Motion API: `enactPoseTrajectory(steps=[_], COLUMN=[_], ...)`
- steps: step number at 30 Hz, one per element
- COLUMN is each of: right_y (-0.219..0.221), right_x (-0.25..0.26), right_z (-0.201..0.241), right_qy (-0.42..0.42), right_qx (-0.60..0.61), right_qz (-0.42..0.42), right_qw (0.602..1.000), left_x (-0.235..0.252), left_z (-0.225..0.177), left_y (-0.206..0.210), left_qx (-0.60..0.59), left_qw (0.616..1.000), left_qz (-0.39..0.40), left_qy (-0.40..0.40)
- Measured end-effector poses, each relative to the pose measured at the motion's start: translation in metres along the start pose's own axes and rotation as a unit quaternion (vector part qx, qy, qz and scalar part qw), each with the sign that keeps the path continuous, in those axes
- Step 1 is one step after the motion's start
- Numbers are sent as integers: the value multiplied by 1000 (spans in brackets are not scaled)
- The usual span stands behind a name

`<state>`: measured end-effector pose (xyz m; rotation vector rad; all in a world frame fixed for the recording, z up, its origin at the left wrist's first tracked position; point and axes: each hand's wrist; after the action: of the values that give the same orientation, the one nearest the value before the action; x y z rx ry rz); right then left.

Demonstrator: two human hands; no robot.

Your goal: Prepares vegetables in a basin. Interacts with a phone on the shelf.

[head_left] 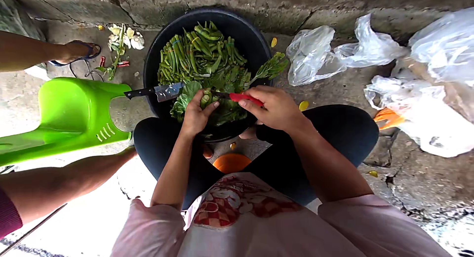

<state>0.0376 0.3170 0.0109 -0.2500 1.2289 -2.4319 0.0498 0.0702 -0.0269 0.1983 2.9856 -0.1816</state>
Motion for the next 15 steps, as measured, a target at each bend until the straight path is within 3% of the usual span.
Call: enactPoseTrajectory(steps=[11,15], right_y=[12,9], right_x=[7,11], right_z=[-4,-22], right_qy=[-6,94], right_qx=[-3,-34], right_qz=[-19,28], right_qw=[1000,995], left_x=[-1,-4], left_z=[3,4], left_y=[-3,-3], left_qx=[21,-16], left_qw=[1000,1000], left_qz=[-1,-12], left_qy=[14,10])
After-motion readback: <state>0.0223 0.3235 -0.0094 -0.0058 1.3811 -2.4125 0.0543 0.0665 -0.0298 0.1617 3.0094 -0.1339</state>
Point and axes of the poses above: each hand's wrist, its own x-axis towards the middle knuckle, its own y-axis out of the palm, z = x × y, and after that the axes turned 7 degrees about -x, right-handed
